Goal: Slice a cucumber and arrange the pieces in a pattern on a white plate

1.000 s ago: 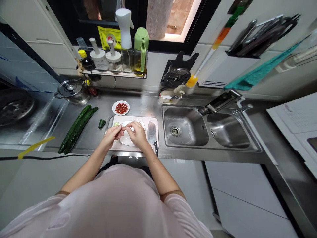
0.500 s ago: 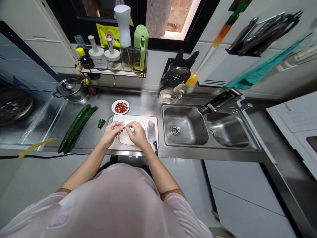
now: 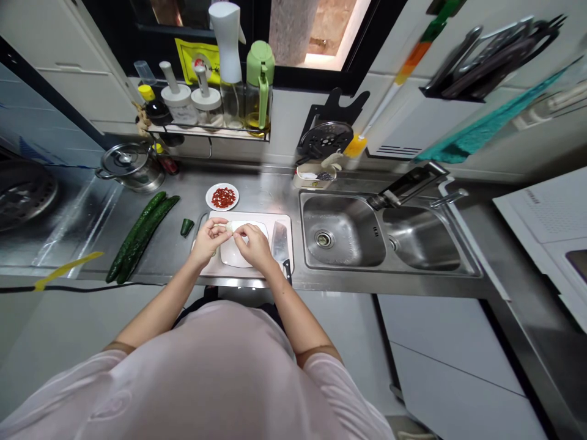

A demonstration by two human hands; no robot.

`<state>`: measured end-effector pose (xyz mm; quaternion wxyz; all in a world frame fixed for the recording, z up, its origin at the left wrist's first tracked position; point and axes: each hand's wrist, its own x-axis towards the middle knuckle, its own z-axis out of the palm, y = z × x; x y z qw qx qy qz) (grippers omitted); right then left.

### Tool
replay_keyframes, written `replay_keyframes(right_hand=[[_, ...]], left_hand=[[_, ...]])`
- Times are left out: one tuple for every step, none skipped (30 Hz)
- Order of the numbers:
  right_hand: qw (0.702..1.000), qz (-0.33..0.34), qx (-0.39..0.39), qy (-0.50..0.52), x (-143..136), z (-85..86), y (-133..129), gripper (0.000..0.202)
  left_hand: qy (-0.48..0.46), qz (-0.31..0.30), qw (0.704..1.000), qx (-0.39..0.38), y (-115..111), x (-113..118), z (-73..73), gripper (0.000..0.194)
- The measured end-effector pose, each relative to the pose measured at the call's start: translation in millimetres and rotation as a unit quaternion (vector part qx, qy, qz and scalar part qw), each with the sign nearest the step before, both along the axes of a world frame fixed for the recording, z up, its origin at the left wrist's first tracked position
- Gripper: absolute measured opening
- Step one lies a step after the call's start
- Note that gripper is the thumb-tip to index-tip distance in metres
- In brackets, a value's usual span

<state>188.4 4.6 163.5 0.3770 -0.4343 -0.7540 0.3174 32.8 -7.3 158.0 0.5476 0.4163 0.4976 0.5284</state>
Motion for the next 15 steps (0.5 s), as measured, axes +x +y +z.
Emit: replay_keyframes(right_hand=[[1.000, -0.005, -0.006, 0.004, -0.3, -2.2, 0.9, 0.014], [1.000, -0.011, -0.015, 0.011, -0.8, -4.8, 2.0, 0.013], [0.999, -0.018, -0.025, 0.019, -1.4, -7.7, 3.1, 0.013], [0.999, -0.025, -0.038, 0.027, -2.1, -11.0, 4.3, 0.013], [0.997, -0.032, -0.052, 0.037, -2.9, -14.4, 5.5, 0.013], [0.996, -0.038, -0.065, 0.047, -3.6, -17.9, 6.8, 0.013], [0.994, -0.044, -0.077, 0.057, -4.4, -21.5, 8.2, 0.013], [0.993, -0.049, -0.088, 0.067, -5.0, -24.8, 9.6, 0.014], [0.991, -0.053, -0.098, 0.078, -5.5, -28.0, 11.1, 0.014], [0.989, -0.057, -0.107, 0.088, -5.9, -30.9, 12.6, 0.015], [0.987, -0.059, -0.114, 0.097, -6.1, -33.6, 14.1, 0.015], [0.985, -0.061, -0.122, 0.105, -6.3, -36.1, 15.5, 0.015], [0.984, -0.062, -0.128, 0.110, -6.3, -38.3, 16.9, 0.015], [0.982, -0.063, -0.136, 0.115, -6.2, -40.4, 18.2, 0.016], [0.980, -0.063, -0.145, 0.118, -6.1, -42.5, 19.5, 0.016]], left_hand=[[0.008, 0.003, 1.000, 0.007, 0.4, 1.0, -0.7, 0.043], [0.017, 0.006, 1.000, 0.013, 0.9, 1.9, -1.5, 0.043], [0.025, 0.009, 0.999, 0.020, 1.6, 2.8, -2.5, 0.043], [0.030, 0.011, 0.999, 0.028, 2.4, 3.6, -3.6, 0.043], [0.035, 0.011, 0.999, 0.035, 3.4, 4.3, -5.0, 0.042], [0.038, 0.011, 0.998, 0.043, 4.6, 5.0, -6.6, 0.041], [0.040, 0.010, 0.998, 0.050, 5.9, 5.5, -8.6, 0.040], [0.042, 0.009, 0.997, 0.057, 7.4, 6.0, -11.0, 0.040], [0.045, 0.009, 0.997, 0.062, 8.8, 6.4, -13.6, 0.039], [0.048, 0.009, 0.997, 0.066, 10.3, 6.8, -16.4, 0.039], [0.050, 0.009, 0.996, 0.069, 11.6, 7.1, -19.3, 0.039], [0.052, 0.009, 0.996, 0.070, 12.9, 7.4, -22.1, 0.039], [0.054, 0.009, 0.996, 0.071, 14.0, 7.6, -24.8, 0.039], [0.055, 0.009, 0.996, 0.071, 14.9, 7.8, -27.3, 0.039], [0.057, 0.008, 0.996, 0.072, 15.8, 8.0, -29.5, 0.039]])
